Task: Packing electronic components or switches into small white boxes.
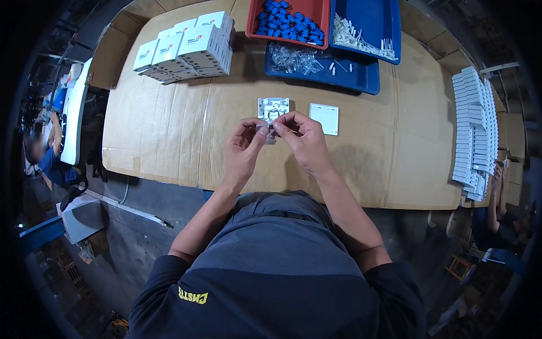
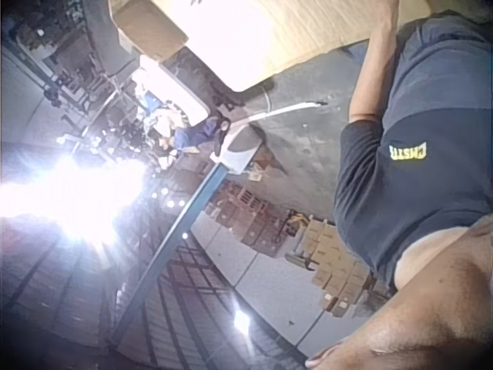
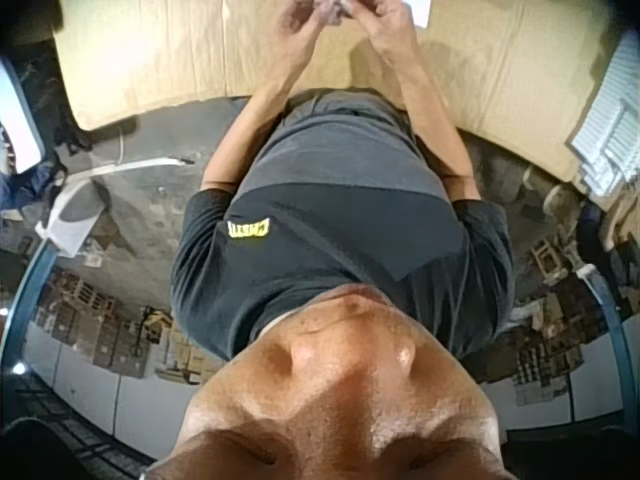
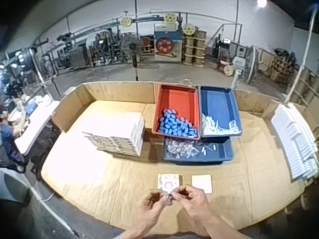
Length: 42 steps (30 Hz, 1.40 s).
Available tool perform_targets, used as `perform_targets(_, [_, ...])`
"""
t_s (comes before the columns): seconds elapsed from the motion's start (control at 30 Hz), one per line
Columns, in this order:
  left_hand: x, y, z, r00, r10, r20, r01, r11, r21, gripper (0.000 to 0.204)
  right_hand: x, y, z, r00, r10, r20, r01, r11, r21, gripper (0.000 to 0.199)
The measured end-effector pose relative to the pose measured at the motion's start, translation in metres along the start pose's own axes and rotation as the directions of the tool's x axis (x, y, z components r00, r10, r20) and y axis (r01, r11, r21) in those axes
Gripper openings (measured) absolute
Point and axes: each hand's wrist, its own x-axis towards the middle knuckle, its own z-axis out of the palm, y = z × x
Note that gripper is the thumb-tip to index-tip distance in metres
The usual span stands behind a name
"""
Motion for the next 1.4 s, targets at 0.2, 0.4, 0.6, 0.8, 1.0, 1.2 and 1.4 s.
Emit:
perform_targets(0.2, [-0.001,-0.001,-0.002,0.999,-0.03,-0.014,0.031,0.995,0.092,0.015,-0.002,-0.001,-0.001,0.999,0.017,0.039,-0.017,1.0,-0.003,0.011])
perform_targets(0.4, [-0.001,-0.004,-0.007,0.999,-0.045,-0.003,0.045,0.997,0.062,0.016,-0.002,-0.001,0.003,0.998,0.037,0.047,-0.038,0.999,0.011,0.013])
perform_targets(0.6, [0.0,-0.003,-0.011,1.0,-0.003,0.031,-0.002,0.99,0.142,0.016,0.002,-0.005,-0.005,0.996,0.055,0.071,-0.051,0.998,-0.048,0.012])
perform_targets(0.8, [-0.001,0.0,-0.011,0.999,0.013,0.03,-0.019,0.98,0.2,0.014,0.001,-0.004,-0.006,0.995,0.033,0.09,-0.023,0.994,-0.102,0.008])
perform_targets(1.0, [-0.001,0.002,-0.007,0.996,-0.091,-0.015,0.093,0.984,0.153,0.012,0.0,0.002,-0.003,0.999,-0.011,0.039,0.015,0.993,-0.12,0.008])
perform_targets(1.2, [-0.001,0.003,-0.011,0.995,-0.08,0.065,0.062,0.97,0.235,0.008,0.002,-0.002,-0.009,0.996,0.04,0.084,-0.021,0.976,-0.218,0.007])
perform_targets(1.4, [0.003,-0.002,-0.007,0.993,-0.1,-0.068,0.104,0.993,0.05,0.03,0.004,-0.009,-0.005,0.977,-0.14,0.16,0.186,0.928,-0.324,0.009])
